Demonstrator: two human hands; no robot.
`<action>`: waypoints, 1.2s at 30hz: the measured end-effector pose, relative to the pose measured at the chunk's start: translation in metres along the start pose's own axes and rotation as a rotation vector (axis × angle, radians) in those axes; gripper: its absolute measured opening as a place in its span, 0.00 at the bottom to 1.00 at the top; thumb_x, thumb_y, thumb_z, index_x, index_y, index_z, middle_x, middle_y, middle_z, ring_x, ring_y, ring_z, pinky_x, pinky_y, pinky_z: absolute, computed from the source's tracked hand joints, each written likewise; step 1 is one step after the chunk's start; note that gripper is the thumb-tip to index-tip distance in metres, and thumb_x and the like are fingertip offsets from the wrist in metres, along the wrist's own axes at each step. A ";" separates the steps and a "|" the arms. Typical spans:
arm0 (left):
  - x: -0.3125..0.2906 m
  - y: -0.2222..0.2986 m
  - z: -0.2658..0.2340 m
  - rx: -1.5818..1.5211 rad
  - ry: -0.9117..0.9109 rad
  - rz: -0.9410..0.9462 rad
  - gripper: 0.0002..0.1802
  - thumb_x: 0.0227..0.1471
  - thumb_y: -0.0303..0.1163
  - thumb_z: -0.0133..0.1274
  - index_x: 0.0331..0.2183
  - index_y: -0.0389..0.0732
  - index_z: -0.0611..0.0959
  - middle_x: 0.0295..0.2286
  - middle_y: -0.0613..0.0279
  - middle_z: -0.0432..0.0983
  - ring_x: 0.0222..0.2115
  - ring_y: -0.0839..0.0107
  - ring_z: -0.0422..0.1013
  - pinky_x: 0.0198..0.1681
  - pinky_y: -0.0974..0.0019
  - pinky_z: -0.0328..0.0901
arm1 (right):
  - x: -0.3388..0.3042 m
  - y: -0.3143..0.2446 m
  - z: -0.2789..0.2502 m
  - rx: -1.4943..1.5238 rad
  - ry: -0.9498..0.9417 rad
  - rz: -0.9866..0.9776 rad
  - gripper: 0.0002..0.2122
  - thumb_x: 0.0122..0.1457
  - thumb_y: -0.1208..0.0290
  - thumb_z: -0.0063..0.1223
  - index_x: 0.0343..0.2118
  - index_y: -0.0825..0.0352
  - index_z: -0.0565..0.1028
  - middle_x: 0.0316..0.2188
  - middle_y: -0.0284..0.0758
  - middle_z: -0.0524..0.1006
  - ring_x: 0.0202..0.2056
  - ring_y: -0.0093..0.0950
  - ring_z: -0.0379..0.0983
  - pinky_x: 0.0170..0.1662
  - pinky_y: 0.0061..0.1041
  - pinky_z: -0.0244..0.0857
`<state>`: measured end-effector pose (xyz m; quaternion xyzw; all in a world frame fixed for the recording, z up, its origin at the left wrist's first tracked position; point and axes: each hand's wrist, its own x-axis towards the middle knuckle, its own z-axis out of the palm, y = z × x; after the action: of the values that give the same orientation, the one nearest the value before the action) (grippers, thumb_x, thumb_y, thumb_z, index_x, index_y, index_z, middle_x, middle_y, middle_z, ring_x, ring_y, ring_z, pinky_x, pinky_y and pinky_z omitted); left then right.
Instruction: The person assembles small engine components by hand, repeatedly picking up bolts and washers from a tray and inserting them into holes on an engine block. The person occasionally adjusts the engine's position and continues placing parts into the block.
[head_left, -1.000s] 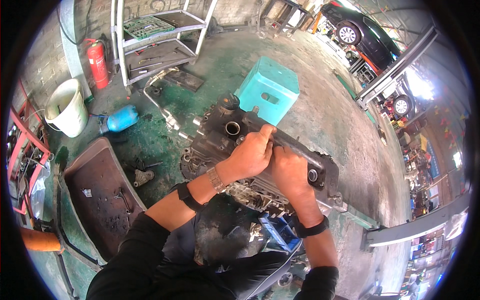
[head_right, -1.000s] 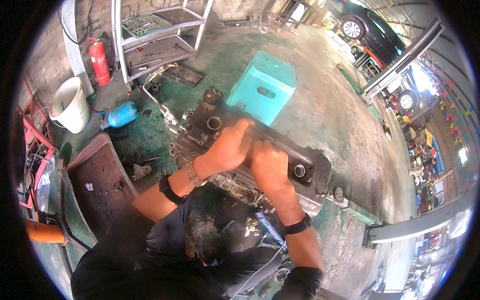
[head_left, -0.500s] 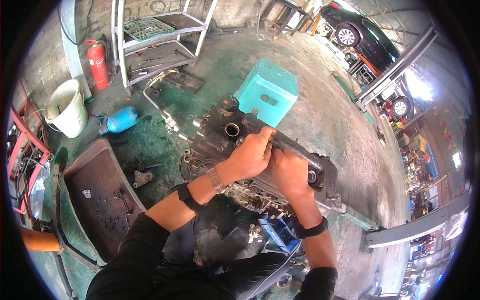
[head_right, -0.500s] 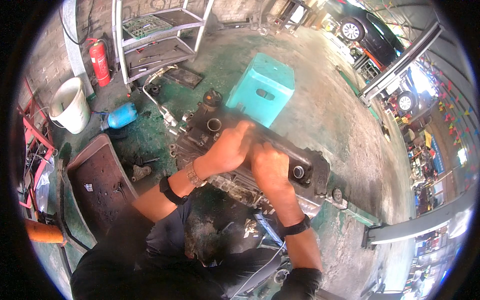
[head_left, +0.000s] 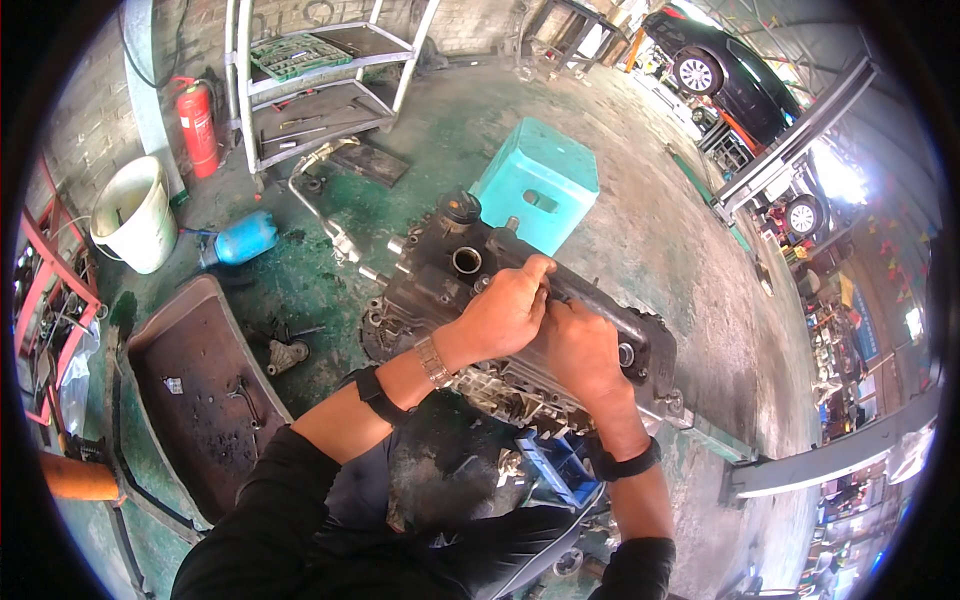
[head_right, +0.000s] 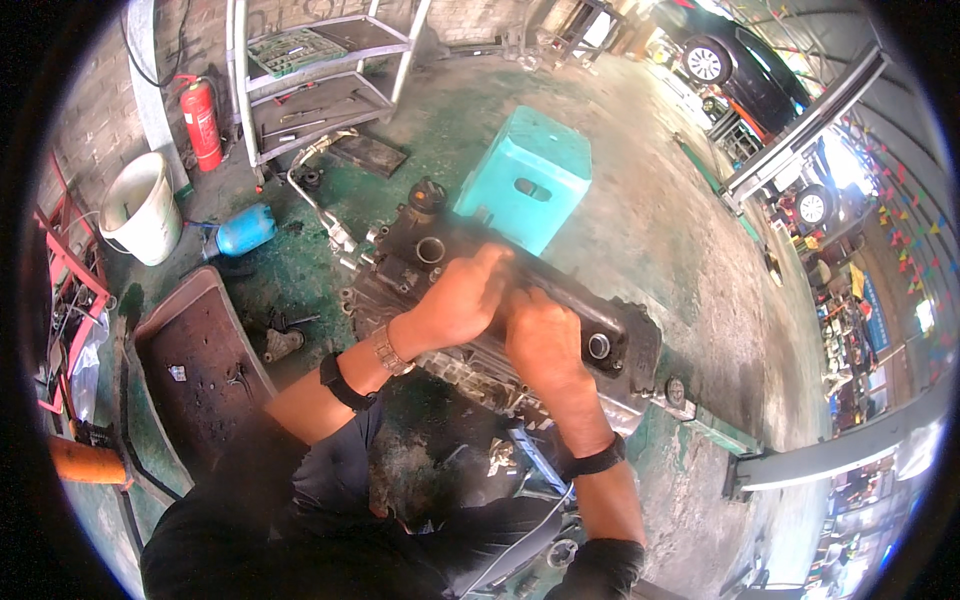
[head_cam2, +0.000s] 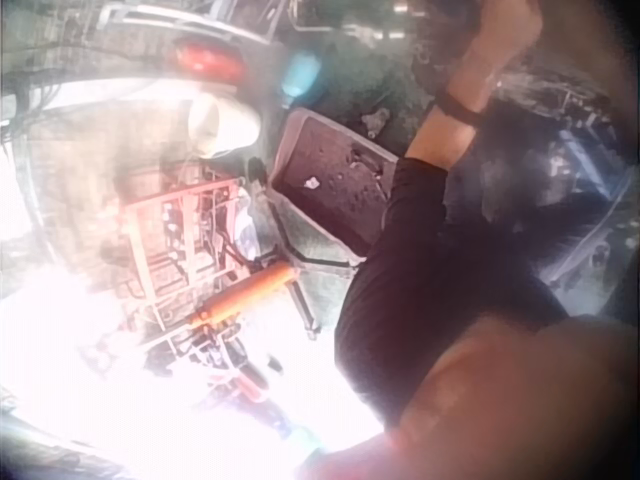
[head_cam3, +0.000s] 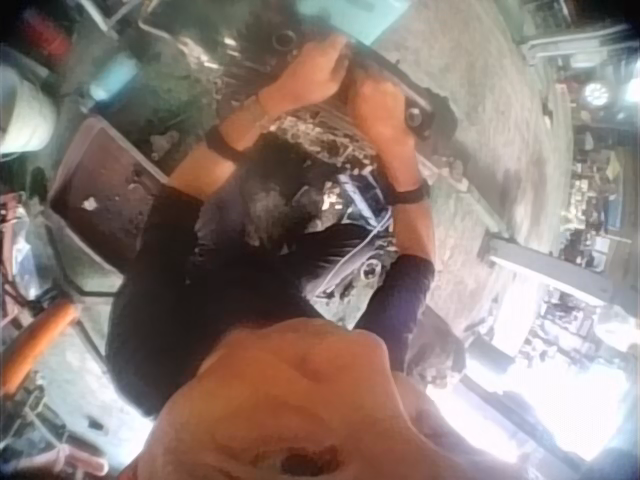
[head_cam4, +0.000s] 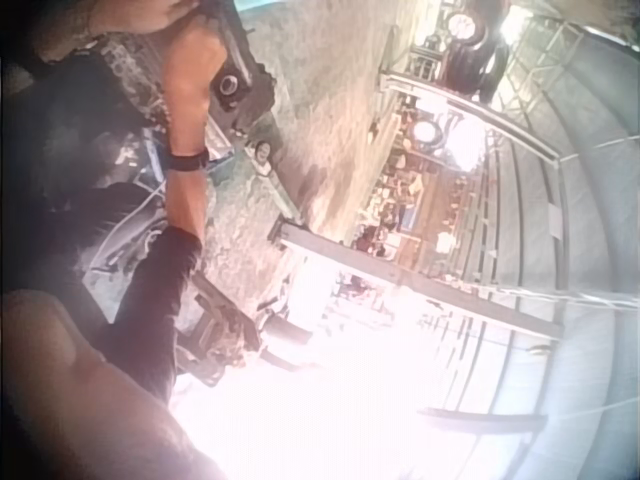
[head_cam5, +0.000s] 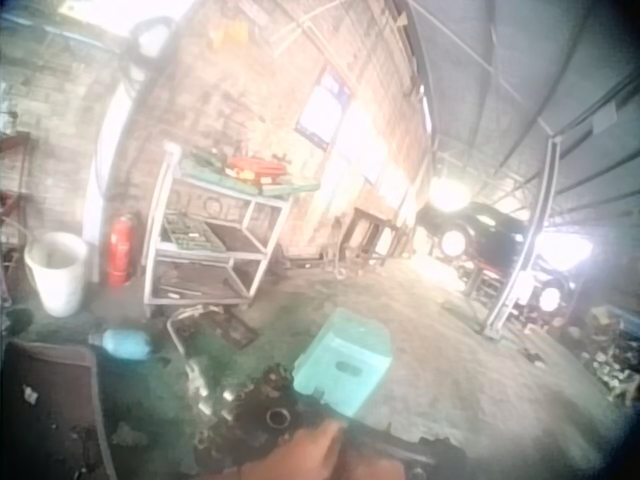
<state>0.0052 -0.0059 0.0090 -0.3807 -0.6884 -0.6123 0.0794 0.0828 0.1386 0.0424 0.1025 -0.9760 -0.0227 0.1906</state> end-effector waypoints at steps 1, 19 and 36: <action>0.000 0.000 0.000 0.001 0.001 0.000 0.14 0.56 0.21 0.47 0.44 0.31 0.70 0.26 0.39 0.77 0.31 0.39 0.74 0.34 0.47 0.68 | 0.000 0.001 0.000 0.015 0.016 -0.003 0.02 0.50 0.79 0.53 0.28 0.66 0.73 0.26 0.42 0.76 0.28 0.45 0.76 0.30 0.41 0.72; 0.000 -0.005 0.003 0.000 0.027 0.017 0.13 0.56 0.22 0.46 0.45 0.30 0.70 0.24 0.36 0.75 0.30 0.38 0.74 0.33 0.45 0.67 | 0.005 0.002 0.003 0.028 0.080 0.012 0.04 0.50 0.77 0.55 0.26 0.65 0.71 0.23 0.42 0.76 0.25 0.45 0.76 0.27 0.41 0.71; -0.001 -0.008 0.005 -0.006 0.018 -0.029 0.14 0.55 0.21 0.47 0.45 0.34 0.71 0.26 0.37 0.75 0.30 0.38 0.73 0.32 0.47 0.66 | 0.012 0.002 0.006 -0.114 0.086 -0.049 0.06 0.54 0.73 0.53 0.22 0.64 0.72 0.21 0.38 0.75 0.21 0.41 0.76 0.25 0.40 0.70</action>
<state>0.0029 -0.0010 0.0013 -0.3650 -0.6913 -0.6189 0.0756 0.0695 0.1380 0.0416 0.1160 -0.9612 -0.0787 0.2374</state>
